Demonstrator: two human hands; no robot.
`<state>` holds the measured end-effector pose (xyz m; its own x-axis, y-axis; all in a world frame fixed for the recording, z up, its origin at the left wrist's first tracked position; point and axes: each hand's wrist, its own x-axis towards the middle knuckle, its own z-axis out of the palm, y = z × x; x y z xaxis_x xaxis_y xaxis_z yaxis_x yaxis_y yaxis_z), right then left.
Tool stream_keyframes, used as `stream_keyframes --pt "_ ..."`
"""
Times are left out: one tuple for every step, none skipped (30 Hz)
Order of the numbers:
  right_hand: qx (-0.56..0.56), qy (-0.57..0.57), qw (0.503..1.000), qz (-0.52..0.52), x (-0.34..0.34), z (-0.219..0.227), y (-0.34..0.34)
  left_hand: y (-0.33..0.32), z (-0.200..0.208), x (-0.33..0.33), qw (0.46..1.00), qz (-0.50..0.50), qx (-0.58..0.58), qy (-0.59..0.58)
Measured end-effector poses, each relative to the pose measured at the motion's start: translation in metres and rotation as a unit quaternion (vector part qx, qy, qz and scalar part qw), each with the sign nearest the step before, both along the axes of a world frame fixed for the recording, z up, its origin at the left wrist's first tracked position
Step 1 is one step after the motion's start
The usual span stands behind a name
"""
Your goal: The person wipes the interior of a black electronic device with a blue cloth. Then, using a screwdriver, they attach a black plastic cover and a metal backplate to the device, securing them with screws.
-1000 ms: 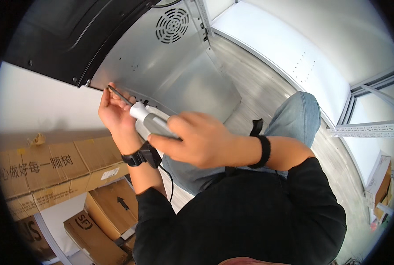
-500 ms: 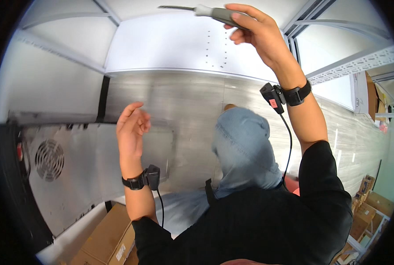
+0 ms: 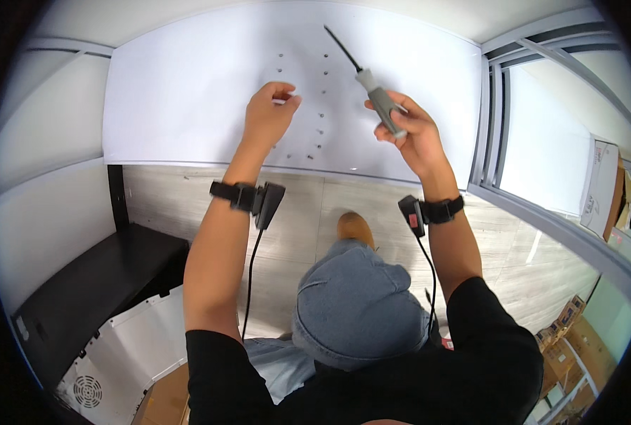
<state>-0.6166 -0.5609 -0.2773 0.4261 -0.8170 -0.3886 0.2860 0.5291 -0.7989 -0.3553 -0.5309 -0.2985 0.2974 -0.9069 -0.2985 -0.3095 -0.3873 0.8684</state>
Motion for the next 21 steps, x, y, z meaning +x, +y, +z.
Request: stream_keyframes --pt "0.001 -0.002 1.0 0.0 -0.004 -0.008 -0.002 -0.019 -0.013 -0.001 0.999 -0.013 -0.016 -0.035" --pt "0.026 0.03 0.999 -0.018 -0.005 -0.01 -0.005 -0.039 -0.022 -0.005 0.997 -0.029 -0.031 -0.067" --pt "0.033 0.03 0.999 -0.011 -0.008 -0.017 -0.009 -0.057 -0.029 -0.008 0.995 -0.026 -0.024 -0.091" --pt "0.039 0.029 0.999 -0.004 -0.013 -0.028 -0.013 -0.072 -0.036 -0.01 0.993 -0.023 -0.018 -0.115" --pt "0.046 0.029 0.999 0.001 -0.017 -0.034 -0.016 -0.084 -0.044 -0.013 0.99 -0.022 -0.011 -0.139" --pt "0.045 0.047 0.998 -0.003 -0.019 -0.038 -0.019 -0.093 -0.05 -0.014 0.988 -0.021 -0.013 -0.154" --pt "0.047 0.043 0.998 -0.008 -0.02 -0.042 -0.022 -0.099 -0.056 -0.015 0.985 -0.019 -0.016 -0.169" --pt "0.05 0.041 0.998 -0.015 -0.023 -0.046 -0.023 -0.104 -0.059 -0.018 0.983 -0.02 -0.019 -0.182" --pt "0.052 0.039 0.998 -0.022 -0.024 -0.049 -0.025 -0.108 -0.061 -0.019 0.981 -0.021 -0.013 -0.192" --pt "0.048 0.039 0.998 -0.024 -0.024 -0.05 -0.027 -0.11 -0.062 -0.019 0.979 -0.02 -0.008 -0.202" --pt "0.044 0.039 0.998 -0.025 -0.024 -0.049 -0.027 -0.11 -0.062 -0.02 0.977 -0.019 -0.003 -0.213" --pt "0.039 0.039 0.998 -0.025 -0.023 -0.049 -0.028 -0.109 -0.063 -0.02 0.975 -0.015 -0.002 -0.22" --pt "0.032 0.045 0.998 -0.017 -0.022 -0.05 -0.029 -0.108 -0.063 -0.021 0.974 -0.009 -0.002 -0.227" --pt "0.024 0.05 0.998 -0.009 -0.022 -0.049 -0.031 -0.108 -0.06 -0.021 0.972 -0.003 -0.003 -0.234" --pt "0.015 0.054 0.998 0.002 -0.02 -0.048 -0.032 -0.106 -0.056 -0.02 0.986 0.019 0.006 -0.163" --pt "0.005 0.054 0.998 0.019 -0.017 -0.045 -0.035 -0.102 -0.052 -0.018 0.995 0.043 0.013 -0.09" --pt "-0.004 0.052 0.998 0.035 -0.013 -0.039 -0.037 -0.096 -0.045 -0.015 0.998 0.065 0.019 -0.018" --pt "-0.013 0.05 0.997 0.054 -0.007 -0.033 -0.038 -0.085 -0.036 -0.01 0.989 0.108 0.012 0.097" --pt "-0.028 0.067 0.994 0.084 -0.003 -0.029 -0.039 -0.069 -0.027 -0.006 0.966 0.151 0.0 0.211" --pt "-0.044 0.079 0.989 0.117 0.003 -0.025 -0.039 -0.05 -0.015 0.002 0.928 0.193 -0.016 0.319" --pt "-0.06 0.092 0.983 0.151 0.011 -0.021 -0.039 -0.032 -0.009 0.012 0.903 0.213 -0.025 0.372"
